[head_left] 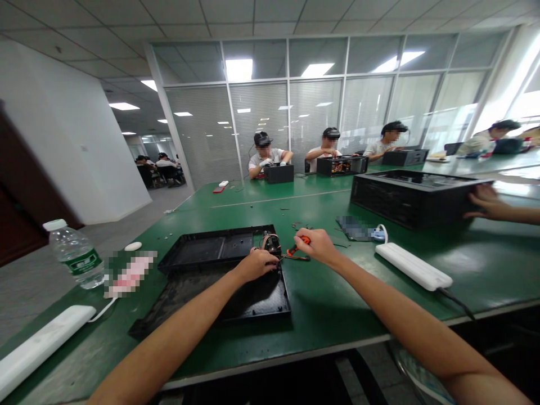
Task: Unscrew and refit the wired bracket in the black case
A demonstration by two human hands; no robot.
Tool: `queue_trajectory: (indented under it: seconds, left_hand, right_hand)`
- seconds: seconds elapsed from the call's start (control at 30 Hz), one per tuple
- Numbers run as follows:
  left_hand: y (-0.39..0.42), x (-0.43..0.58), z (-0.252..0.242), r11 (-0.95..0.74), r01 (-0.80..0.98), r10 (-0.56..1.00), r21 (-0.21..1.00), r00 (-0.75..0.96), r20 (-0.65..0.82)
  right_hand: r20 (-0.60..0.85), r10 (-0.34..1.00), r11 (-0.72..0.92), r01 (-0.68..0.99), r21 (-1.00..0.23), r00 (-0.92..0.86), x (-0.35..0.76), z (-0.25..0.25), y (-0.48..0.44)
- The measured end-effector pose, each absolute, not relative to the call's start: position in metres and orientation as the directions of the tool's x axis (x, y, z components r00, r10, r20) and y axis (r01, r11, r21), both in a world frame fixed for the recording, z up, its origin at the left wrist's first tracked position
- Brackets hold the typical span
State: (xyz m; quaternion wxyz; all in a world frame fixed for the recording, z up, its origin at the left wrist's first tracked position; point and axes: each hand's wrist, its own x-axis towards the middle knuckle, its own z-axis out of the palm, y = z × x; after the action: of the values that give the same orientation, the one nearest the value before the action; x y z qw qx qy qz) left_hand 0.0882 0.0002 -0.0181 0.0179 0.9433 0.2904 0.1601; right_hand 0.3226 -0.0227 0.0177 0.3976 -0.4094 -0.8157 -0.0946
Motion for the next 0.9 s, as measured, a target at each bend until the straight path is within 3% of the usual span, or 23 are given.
queue_trajectory:
  seconds: [0.67, 0.77, 0.9]
  left_hand:
    - [-0.002, 0.089, -0.017, -0.809, 0.582, 0.581, 0.088, 0.768, 0.269]
    - [-0.001, 0.089, -0.019, -0.815, 0.570, 0.573, 0.103, 0.768, 0.287]
    - [0.001, 0.088, -0.022, -0.811, 0.565, 0.581, 0.151, 0.749, 0.318]
  right_hand:
    - [0.687, 0.633, 0.613, 0.772, -0.164, -0.357, 0.323, 0.020, -0.024]
    - [0.613, 0.678, 0.564, 0.822, -0.079, -0.406, 0.318, 0.034, -0.033]
    - [0.458, 0.729, 0.505, 0.852, 0.140, -0.508, 0.302, 0.066, -0.052]
